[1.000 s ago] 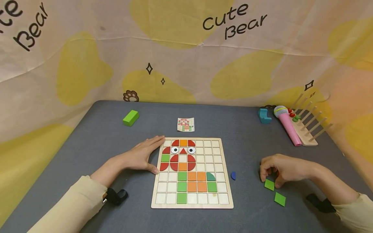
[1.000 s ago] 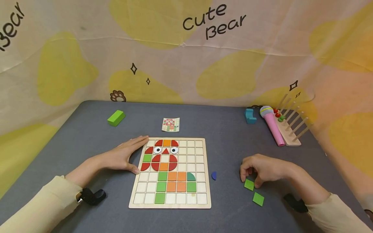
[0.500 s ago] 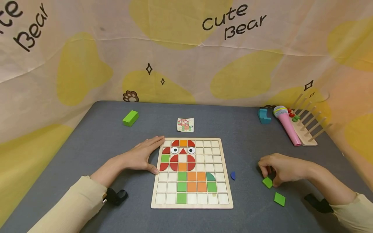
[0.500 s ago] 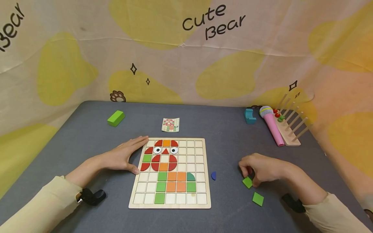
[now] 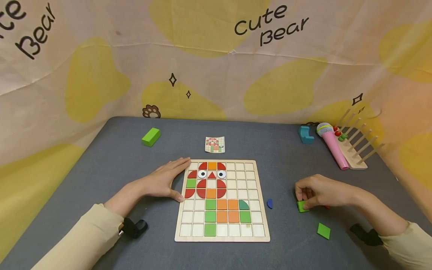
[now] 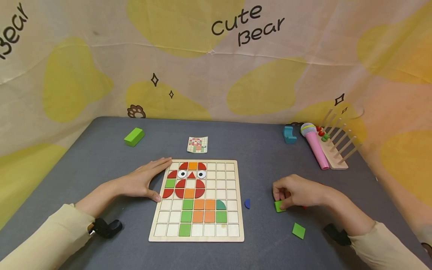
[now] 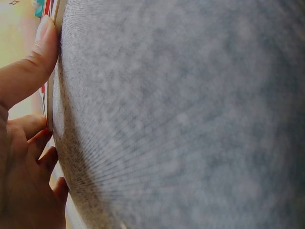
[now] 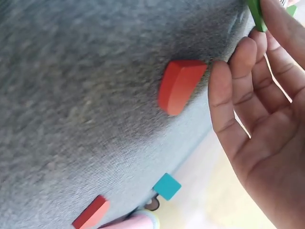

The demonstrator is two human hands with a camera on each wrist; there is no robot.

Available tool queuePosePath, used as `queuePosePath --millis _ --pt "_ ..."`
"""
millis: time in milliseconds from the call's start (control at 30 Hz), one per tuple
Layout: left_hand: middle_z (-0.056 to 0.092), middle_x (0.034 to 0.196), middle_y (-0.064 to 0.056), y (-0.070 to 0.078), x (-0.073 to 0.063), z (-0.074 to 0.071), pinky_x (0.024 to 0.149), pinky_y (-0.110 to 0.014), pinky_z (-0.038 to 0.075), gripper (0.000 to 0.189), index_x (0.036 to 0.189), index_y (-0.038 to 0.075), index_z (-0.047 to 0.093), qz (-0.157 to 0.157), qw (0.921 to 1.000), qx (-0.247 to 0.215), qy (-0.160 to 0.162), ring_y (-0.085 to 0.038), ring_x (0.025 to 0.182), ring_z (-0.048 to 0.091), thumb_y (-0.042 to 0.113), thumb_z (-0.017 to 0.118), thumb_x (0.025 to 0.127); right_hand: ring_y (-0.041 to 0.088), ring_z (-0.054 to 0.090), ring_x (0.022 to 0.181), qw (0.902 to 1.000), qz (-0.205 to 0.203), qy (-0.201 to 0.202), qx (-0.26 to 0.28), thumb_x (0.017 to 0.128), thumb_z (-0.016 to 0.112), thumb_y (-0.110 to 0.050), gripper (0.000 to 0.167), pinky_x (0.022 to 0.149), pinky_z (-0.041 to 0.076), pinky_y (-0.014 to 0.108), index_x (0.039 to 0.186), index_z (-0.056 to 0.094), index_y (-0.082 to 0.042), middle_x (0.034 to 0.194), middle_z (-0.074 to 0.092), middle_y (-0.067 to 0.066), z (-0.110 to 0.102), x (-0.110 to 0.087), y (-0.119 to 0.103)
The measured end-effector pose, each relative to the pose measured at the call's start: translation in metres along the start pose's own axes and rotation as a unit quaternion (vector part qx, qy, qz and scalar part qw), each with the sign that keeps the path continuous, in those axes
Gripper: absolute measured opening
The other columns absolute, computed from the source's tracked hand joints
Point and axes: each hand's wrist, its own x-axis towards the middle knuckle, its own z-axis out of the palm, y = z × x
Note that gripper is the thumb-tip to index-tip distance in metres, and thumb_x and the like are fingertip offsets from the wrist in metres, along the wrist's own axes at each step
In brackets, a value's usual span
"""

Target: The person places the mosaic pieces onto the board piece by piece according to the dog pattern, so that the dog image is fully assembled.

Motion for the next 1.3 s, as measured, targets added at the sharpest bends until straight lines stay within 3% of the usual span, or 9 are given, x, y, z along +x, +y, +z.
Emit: queuePosePath --millis 200,467,800,1067,1300 --pt "0.021 0.166 -0.010 0.000 0.000 0.000 0.124 -0.061 0.018 0.115 0.157 0.009 0.024 0.005 1.0000 0.001 0.003 -0.037 0.155 0.018 0.047 0.086 0.068 -0.006 0.054 0.063 0.9994 -0.022 0.024 0.007 0.088 0.074 -0.025 0.014 0.055 0.049 0.018 0.083 0.061 -0.025 0.074 0.060 -0.015 0.002 0.007 -0.010" --pt "0.021 0.167 -0.009 -0.001 0.000 0.000 0.125 -0.060 0.017 0.116 0.157 0.009 0.024 0.004 1.0000 0.001 0.003 -0.036 0.155 0.017 0.046 0.087 0.067 -0.003 0.059 0.068 0.9982 -0.020 0.047 0.031 0.089 0.074 -0.026 0.011 0.061 0.054 0.021 0.088 0.063 -0.026 0.077 0.065 -0.015 0.014 0.024 -0.035" --pt "0.022 0.166 -0.011 -0.001 0.000 0.000 0.124 -0.061 0.018 0.116 0.157 0.009 0.025 0.007 1.0000 0.005 0.003 -0.037 0.154 0.018 0.048 0.086 0.067 -0.003 0.056 0.069 0.9965 -0.031 0.046 0.063 0.090 0.072 -0.024 0.006 0.062 0.054 0.019 0.095 0.069 -0.023 0.076 0.065 -0.011 0.037 0.052 -0.063" --pt "0.020 0.167 -0.009 -0.002 0.001 0.000 0.124 -0.060 0.017 0.117 0.158 0.010 0.024 0.004 1.0000 0.007 0.001 -0.036 0.155 0.017 0.048 0.086 0.067 -0.004 0.055 0.067 0.9946 -0.019 0.061 0.082 0.088 0.074 -0.018 0.008 0.061 0.053 0.018 0.093 0.071 -0.023 0.075 0.065 -0.010 0.055 0.068 -0.079" --pt "0.021 0.167 -0.009 -0.003 0.001 0.001 0.124 -0.060 0.018 0.117 0.158 0.010 0.024 0.003 1.0000 0.009 0.002 -0.036 0.155 0.018 0.049 0.086 0.067 -0.004 0.056 0.067 0.9934 0.001 0.043 0.106 0.087 0.073 -0.010 0.012 0.061 0.053 0.017 0.093 0.074 -0.019 0.075 0.066 -0.011 0.067 0.074 -0.092"
